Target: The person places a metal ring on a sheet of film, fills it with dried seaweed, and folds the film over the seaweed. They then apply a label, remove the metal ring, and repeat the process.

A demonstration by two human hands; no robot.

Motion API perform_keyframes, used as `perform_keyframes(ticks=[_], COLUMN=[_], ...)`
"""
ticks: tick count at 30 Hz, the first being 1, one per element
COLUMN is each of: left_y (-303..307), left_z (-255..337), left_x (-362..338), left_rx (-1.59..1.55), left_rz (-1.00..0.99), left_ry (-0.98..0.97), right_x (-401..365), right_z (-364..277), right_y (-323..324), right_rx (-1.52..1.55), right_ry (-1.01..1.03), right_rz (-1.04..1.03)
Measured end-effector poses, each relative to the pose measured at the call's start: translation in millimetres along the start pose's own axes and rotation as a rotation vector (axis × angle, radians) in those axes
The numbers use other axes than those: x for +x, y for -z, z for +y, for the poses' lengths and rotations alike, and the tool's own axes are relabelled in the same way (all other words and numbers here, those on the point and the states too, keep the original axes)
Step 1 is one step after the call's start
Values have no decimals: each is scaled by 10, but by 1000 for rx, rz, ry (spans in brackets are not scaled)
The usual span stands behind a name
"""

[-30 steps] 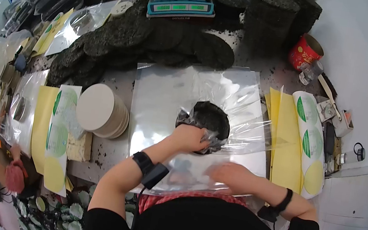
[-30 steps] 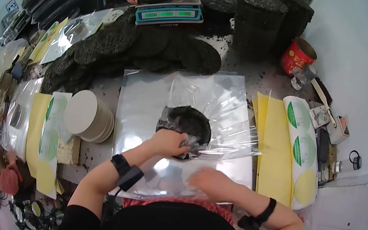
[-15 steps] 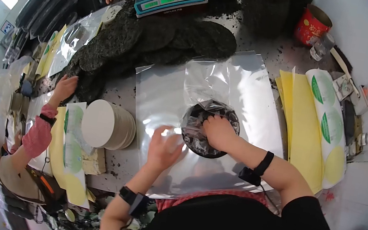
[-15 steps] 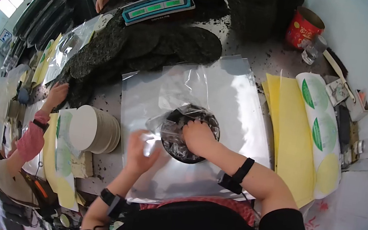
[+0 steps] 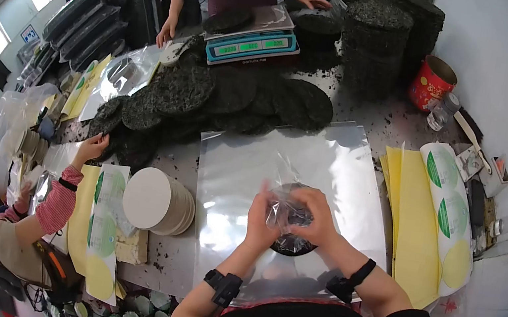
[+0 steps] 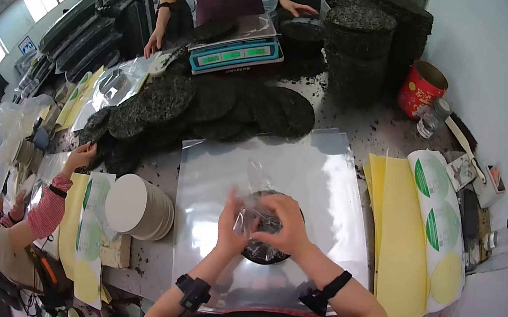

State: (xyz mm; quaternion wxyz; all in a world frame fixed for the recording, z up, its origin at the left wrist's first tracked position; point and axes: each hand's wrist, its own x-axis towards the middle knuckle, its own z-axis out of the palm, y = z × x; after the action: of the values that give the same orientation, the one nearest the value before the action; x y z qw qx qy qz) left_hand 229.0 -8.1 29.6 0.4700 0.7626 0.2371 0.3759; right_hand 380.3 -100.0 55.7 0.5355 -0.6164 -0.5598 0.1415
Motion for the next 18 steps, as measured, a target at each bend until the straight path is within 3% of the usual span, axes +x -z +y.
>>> perform_keyframes(ticks=[1,3,5,7,8,11,12,16,18], left_y=[23,28,60,33,18,-136,-177,-75,-2], left_z=[2,76,191,146,-81,-37,-41,123,277], left_x=[22,64,145,85,73,196,195,138,81], left_rx=[74,139,165,4,138,593,722,434,342], left_rz=[-43,-21,-5,-74,-168,-423,-475,-331,-277], left_ry=[-69,-157,-247,-155,-262,1,-20,-143,-222], right_x=[-2,25,33,-58,-92,-41,-24,-55,-16], right_z=[2,-47,10,230,302,339,320,240,248], right_y=[30,51,15,-58,-73,-177,-210,-307,-318], right_rx=[-205,-279,-174,101,40,-362,-443,-542,-633], right_ry=[225,232,240,230,223,76,47,8,1], right_rz=[-32,-36,-59,-115,-173,-356,-342,-166,-302])
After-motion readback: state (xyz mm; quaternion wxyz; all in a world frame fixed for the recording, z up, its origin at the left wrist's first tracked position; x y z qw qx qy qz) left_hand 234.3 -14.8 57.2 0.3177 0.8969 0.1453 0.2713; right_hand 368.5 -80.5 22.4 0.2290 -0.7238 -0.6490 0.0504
